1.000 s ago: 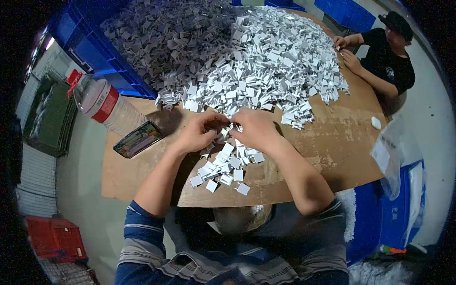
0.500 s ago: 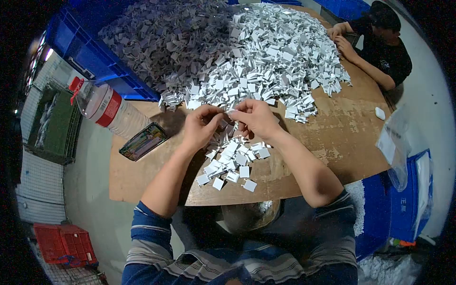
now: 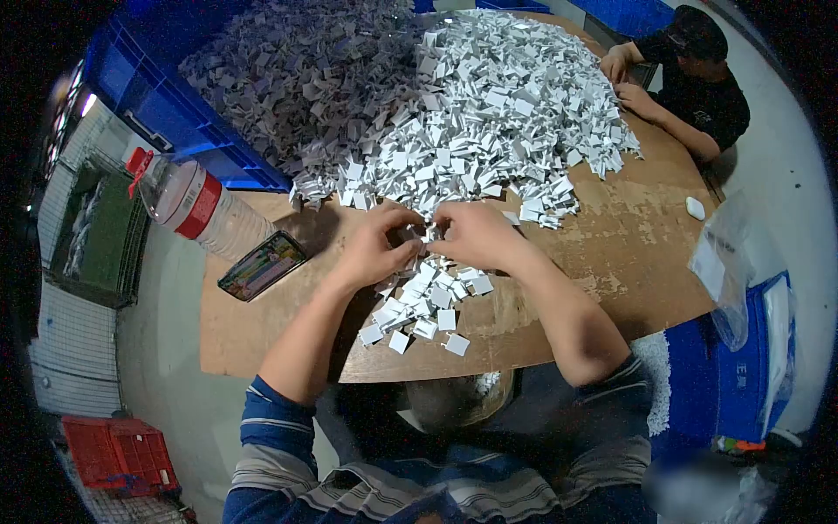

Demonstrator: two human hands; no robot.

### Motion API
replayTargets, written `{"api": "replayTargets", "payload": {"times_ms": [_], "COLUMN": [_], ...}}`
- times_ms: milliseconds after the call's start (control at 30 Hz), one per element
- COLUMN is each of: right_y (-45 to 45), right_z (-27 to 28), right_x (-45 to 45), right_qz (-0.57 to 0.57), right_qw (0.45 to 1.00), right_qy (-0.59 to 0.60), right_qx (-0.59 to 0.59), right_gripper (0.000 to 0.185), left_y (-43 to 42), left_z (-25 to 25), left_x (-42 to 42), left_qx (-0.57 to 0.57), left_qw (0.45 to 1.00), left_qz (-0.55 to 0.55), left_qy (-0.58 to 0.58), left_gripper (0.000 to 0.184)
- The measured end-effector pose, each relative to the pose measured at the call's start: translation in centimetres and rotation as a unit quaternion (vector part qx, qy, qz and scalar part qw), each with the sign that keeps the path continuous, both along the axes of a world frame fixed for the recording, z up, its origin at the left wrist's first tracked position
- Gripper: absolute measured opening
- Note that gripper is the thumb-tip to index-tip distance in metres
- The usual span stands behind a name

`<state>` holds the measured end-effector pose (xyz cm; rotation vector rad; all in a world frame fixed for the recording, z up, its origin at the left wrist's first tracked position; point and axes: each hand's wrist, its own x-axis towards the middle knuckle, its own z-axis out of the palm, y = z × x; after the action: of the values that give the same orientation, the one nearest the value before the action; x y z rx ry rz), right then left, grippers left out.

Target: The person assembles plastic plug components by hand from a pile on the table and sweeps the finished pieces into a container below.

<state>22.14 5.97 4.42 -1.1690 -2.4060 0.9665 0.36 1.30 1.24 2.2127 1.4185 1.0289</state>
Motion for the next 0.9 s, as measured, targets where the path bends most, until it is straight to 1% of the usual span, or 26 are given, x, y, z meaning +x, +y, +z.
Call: {"api": "replayTargets", "payload": {"times_ms": [100, 167, 233, 267, 400, 600, 667, 733, 767, 900], "right_y": [0.0, 0.8, 1.5, 1.5, 1.0, 0.5, 0.5, 0.4, 0.4, 0.8], "right_z": [-0.7, -2.4, -3.6, -3.2, -1.4, -1.6, -0.9, -0.3, -0.3, -0.3], "right_x": [-0.4, -0.6, -0.7, -0.7, -0.3, -0.9, -0.7, -0.5, -0.4, -0.1], "right_qz": [-0.012, -0.033, -0.05, -0.05, -0.061, -0.05, -0.041, -0.031, -0.03, 0.033], "right_qw": [1.0, 0.979, 0.925, 0.925, 0.875, 0.904, 0.854, 0.793, 0.791, 0.791], "right_qy": [0.016, 0.155, 0.288, 0.29, 0.294, 0.26, 0.305, 0.346, 0.347, 0.333], "right_qx": [-0.004, -0.125, -0.243, -0.241, -0.379, -0.335, -0.42, -0.501, -0.502, -0.512], "right_gripper": [0.014, 0.012, 0.013, 0.013, 0.011, 0.01, 0.011, 0.012, 0.012, 0.01], "left_y": [0.0, -0.2, -0.5, -0.5, -0.4, -0.1, -0.1, -0.2, -0.2, 0.2], "left_z": [0.0, 0.5, 0.9, 0.9, -0.5, -1.2, -0.5, 0.0, -0.1, -1.1], "left_x": [0.3, 0.7, 1.0, 1.0, 1.2, 0.4, 0.4, 0.2, 0.2, 0.1], "left_qx": [-0.014, -0.097, -0.179, -0.177, -0.106, -0.101, -0.119, -0.137, -0.138, -0.155], "left_qw": [0.999, 0.991, 0.971, 0.972, 0.979, 0.976, 0.964, 0.948, 0.949, 0.901], "left_qz": [-0.036, -0.025, -0.014, -0.015, 0.0, -0.015, -0.023, -0.031, -0.03, -0.058], "left_qy": [-0.024, -0.09, -0.156, -0.154, -0.175, -0.191, -0.238, -0.284, -0.283, -0.402], "left_gripper": [0.023, 0.023, 0.023, 0.023, 0.023, 0.019, 0.015, 0.012, 0.012, 0.01]}}
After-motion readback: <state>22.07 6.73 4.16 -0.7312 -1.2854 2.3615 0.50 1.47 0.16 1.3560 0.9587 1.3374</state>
